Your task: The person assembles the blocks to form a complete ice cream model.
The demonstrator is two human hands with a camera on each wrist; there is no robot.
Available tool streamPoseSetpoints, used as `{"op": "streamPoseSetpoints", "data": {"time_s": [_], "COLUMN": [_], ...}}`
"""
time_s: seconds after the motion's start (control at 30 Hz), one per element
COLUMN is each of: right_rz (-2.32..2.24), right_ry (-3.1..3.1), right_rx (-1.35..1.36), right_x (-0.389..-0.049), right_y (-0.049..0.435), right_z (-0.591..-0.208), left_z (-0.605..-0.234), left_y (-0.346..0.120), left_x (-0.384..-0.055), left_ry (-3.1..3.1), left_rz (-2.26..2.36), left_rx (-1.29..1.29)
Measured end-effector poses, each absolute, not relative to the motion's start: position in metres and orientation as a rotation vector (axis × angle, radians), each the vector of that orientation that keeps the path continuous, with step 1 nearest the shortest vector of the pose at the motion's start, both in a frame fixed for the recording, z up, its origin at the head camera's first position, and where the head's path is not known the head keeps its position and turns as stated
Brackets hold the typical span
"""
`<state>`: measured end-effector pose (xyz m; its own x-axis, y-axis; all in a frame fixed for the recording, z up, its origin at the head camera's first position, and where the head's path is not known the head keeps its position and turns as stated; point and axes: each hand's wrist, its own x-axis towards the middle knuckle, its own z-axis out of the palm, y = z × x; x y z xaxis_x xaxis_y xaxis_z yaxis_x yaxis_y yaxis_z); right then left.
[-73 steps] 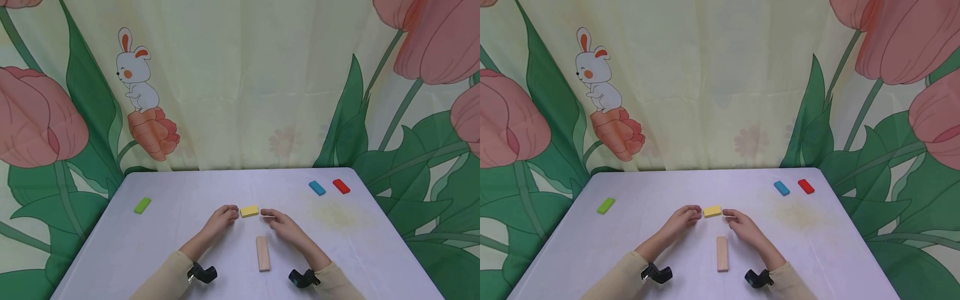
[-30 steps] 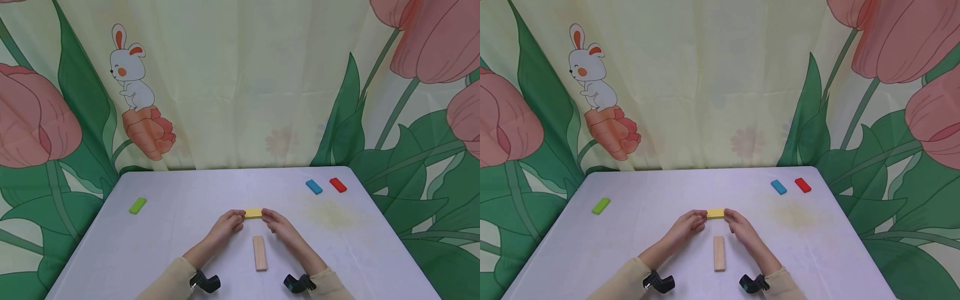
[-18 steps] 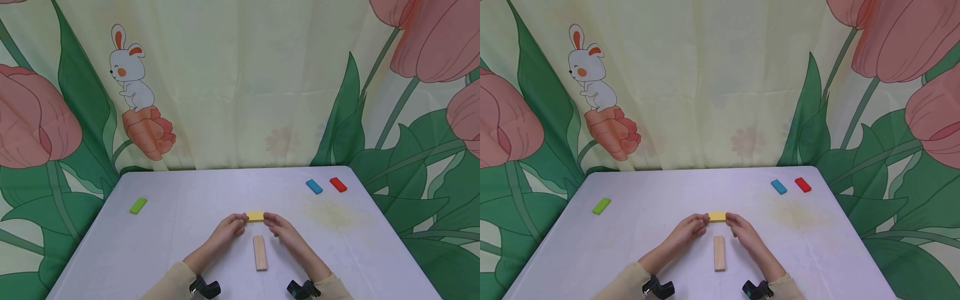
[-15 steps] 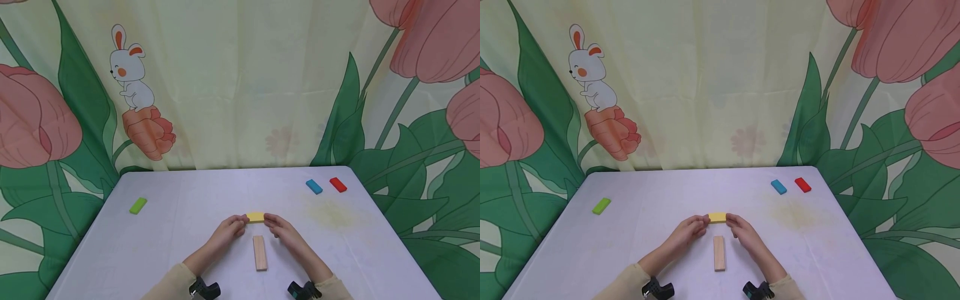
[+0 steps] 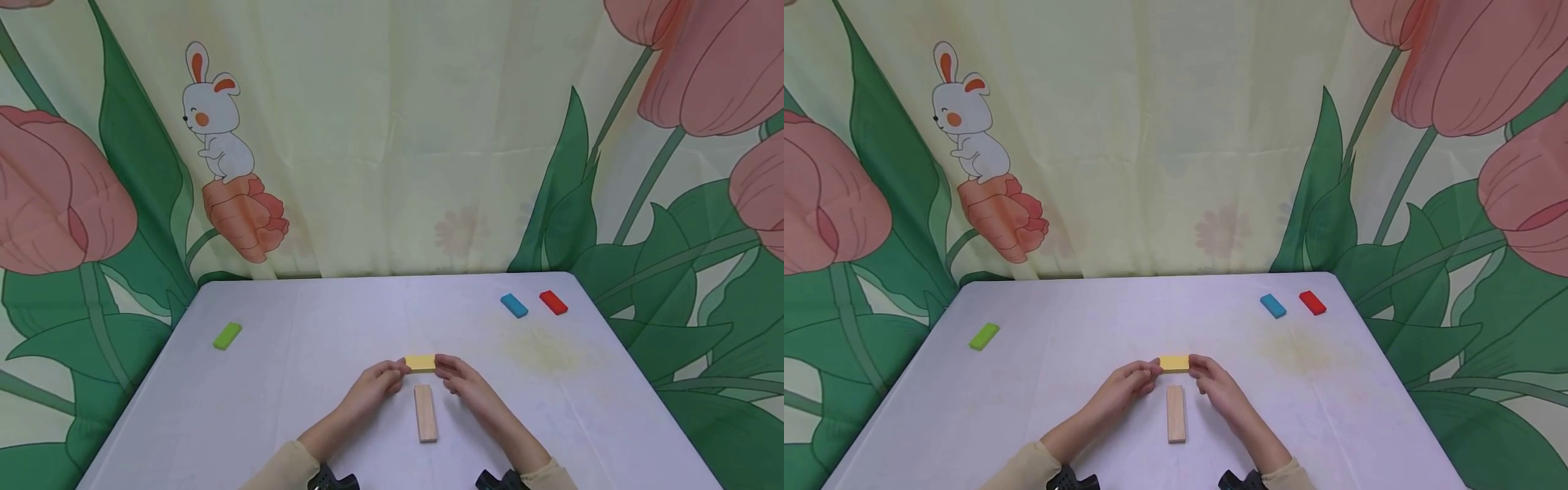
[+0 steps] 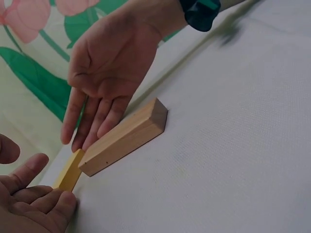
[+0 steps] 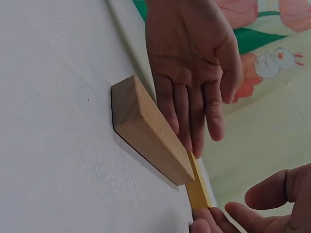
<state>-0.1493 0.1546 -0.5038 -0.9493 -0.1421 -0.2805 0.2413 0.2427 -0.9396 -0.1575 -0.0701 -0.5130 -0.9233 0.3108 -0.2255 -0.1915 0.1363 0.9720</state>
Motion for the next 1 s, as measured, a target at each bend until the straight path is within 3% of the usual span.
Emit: {"op": "streamPoseSetpoints", "data": {"time_s": [1.0], "right_rz": [-1.731], "right_ry": [2.205], "right_rx": [0.141], "right_x": [-0.138], "right_y": [0.156], "right_z": [-0.501], "left_z": [-0.510], "left_y": [-0.066], "left_x": [-0.140], "left_ry": [2.167], "left_rz": [1.739], "left_rx": [0.158]}}
